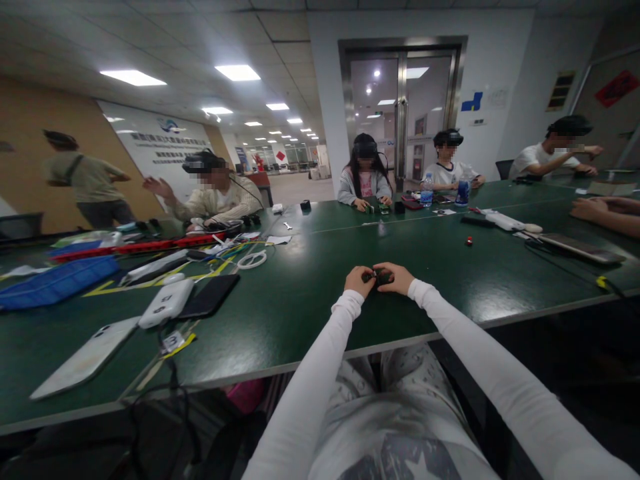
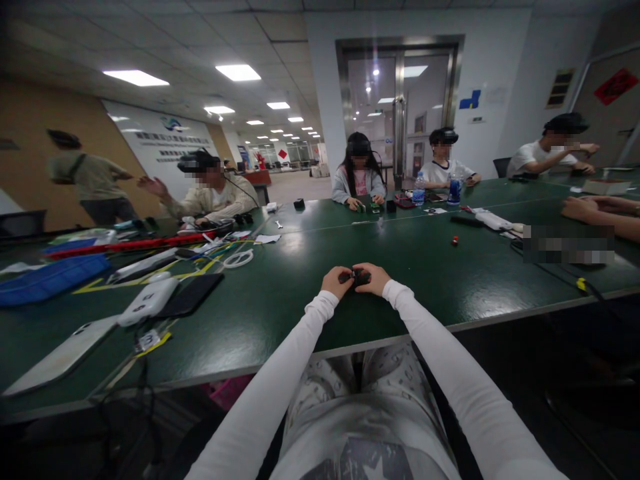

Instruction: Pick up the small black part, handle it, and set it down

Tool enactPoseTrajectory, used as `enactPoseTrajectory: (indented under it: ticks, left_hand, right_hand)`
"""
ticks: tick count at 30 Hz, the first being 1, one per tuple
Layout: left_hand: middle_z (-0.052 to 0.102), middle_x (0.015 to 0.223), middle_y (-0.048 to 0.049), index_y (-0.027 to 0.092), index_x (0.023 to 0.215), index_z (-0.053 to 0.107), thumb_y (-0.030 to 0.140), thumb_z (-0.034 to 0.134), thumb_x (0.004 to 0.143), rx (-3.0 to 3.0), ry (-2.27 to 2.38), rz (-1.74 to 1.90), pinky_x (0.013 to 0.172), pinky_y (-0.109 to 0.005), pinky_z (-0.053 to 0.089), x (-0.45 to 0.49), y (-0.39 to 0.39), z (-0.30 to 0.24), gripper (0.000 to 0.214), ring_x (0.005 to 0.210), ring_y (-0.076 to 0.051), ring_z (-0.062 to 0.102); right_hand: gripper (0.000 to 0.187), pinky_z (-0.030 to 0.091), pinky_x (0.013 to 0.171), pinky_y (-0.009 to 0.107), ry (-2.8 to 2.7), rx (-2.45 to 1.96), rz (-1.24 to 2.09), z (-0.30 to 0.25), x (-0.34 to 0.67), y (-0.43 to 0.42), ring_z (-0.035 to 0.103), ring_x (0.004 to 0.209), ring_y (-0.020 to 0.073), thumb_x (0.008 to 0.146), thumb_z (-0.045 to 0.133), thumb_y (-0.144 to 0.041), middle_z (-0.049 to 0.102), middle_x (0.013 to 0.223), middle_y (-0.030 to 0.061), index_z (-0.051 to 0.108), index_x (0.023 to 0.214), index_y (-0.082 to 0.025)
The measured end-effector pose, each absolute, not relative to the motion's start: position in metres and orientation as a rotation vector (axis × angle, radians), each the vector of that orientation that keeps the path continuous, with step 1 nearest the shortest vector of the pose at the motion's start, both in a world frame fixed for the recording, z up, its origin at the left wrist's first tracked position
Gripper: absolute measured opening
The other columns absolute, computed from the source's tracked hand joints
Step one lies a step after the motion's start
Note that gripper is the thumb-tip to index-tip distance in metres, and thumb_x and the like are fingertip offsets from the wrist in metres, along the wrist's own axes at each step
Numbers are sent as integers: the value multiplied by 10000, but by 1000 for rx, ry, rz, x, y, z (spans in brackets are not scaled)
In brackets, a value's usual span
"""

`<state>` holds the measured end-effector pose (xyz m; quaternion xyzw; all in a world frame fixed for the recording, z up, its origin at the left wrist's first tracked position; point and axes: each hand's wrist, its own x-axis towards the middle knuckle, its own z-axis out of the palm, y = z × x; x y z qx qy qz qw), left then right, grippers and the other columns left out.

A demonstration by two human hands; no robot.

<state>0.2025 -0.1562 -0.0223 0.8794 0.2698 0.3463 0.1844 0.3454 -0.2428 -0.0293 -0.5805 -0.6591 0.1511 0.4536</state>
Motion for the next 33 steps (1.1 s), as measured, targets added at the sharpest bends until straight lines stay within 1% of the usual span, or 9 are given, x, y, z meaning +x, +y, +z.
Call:
enactPoseTrajectory:
  ticks: [4,9,14,19,25,29,33]
  left_hand:
    - [554,809,-19,178,774,578,171,589,605,2429,739,1033,704,-260,446,202,-154,-24,169,765,-128,524]
    - [557,811,-14,181,782,582,169,594,601,2389,689,1081,688,-255,455,202,-154,-24,181,757,-121,528]
    - [556,810,-17,181,778,585,173,600,599,2356,699,1077,679,-255,460,202,-154,-24,180,754,-121,531]
    - [558,811,-23,176,778,588,185,599,604,2316,698,1058,659,-251,462,201,-154,-24,175,747,-120,530]
    - [572,830,-30,176,805,600,179,599,608,2278,752,1018,693,-272,454,200,-155,-22,197,771,-131,535]
    - [581,832,-31,175,805,602,193,602,608,2247,738,1003,685,-266,452,200,-154,-22,198,763,-127,539]
    - [594,818,-32,170,793,603,213,605,607,2174,703,1000,726,-294,440,201,-151,-25,191,762,-131,546]
  right_hand:
    - [616,436,592,251,-1613,-1379,340,-28,342,-244,530,848,168,524,684,-220,527,1044,65,459,1098,-213]
    - [622,435,568,238,-1610,-1352,351,-27,342,-244,529,864,170,520,681,-202,485,1114,67,456,1100,-226]
    - [619,446,601,249,-1588,-1341,404,-27,342,-245,530,886,178,522,678,-177,514,1076,75,457,1099,-212]
    - [639,460,633,280,-1567,-1357,472,-27,343,-245,562,754,142,513,684,-169,538,1044,79,447,1105,-205]
    - [630,467,676,300,-1557,-1354,525,-26,343,-244,568,799,156,508,680,-148,541,1039,70,456,1094,-210]
    - [624,469,693,308,-1540,-1340,563,-25,342,-245,577,790,153,514,671,-123,557,1012,69,453,1093,-201]
    - [615,476,686,302,-1518,-1345,601,-26,342,-244,586,743,143,512,669,-115,573,970,59,454,1083,-193]
